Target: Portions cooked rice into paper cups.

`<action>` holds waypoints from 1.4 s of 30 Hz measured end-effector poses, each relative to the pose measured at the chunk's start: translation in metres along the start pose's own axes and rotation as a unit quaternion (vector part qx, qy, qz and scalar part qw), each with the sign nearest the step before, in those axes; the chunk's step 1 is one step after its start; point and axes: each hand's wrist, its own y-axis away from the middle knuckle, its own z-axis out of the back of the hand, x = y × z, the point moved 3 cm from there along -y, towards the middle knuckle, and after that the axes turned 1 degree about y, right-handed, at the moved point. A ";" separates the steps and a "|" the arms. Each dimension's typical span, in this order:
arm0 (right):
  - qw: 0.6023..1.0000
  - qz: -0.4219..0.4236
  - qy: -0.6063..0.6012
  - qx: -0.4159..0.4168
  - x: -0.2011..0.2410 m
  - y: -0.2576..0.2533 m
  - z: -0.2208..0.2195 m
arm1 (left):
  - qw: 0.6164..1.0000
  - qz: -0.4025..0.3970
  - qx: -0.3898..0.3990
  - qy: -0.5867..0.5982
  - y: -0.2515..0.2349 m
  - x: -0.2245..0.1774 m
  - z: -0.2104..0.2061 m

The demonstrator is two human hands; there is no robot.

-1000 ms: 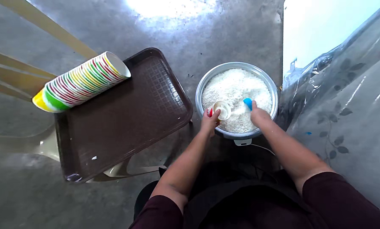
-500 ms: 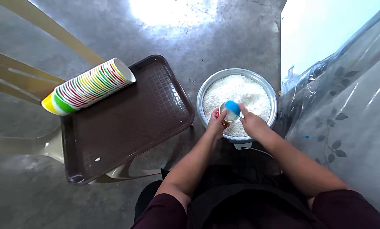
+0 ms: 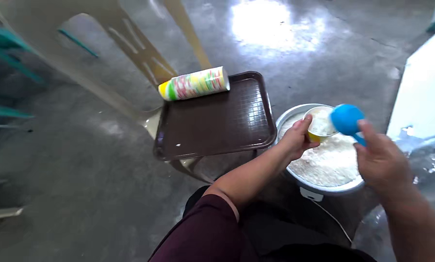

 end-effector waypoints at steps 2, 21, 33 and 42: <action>0.995 -0.048 -0.085 -0.025 0.004 -0.006 0.010 | 1.000 -0.021 -0.003 -0.005 0.001 -0.020 0.010; 0.843 -0.401 0.207 0.291 -0.142 0.038 -0.091 | 0.570 -0.027 -0.470 -0.673 0.112 -0.244 0.296; 0.794 -0.503 0.082 0.333 -0.116 0.078 -0.136 | 0.212 -0.049 -0.130 -0.967 -0.050 -0.195 0.165; 0.764 -0.567 -0.090 0.295 -0.126 0.089 -0.170 | 0.161 0.034 -0.128 -0.978 -0.049 -0.195 0.157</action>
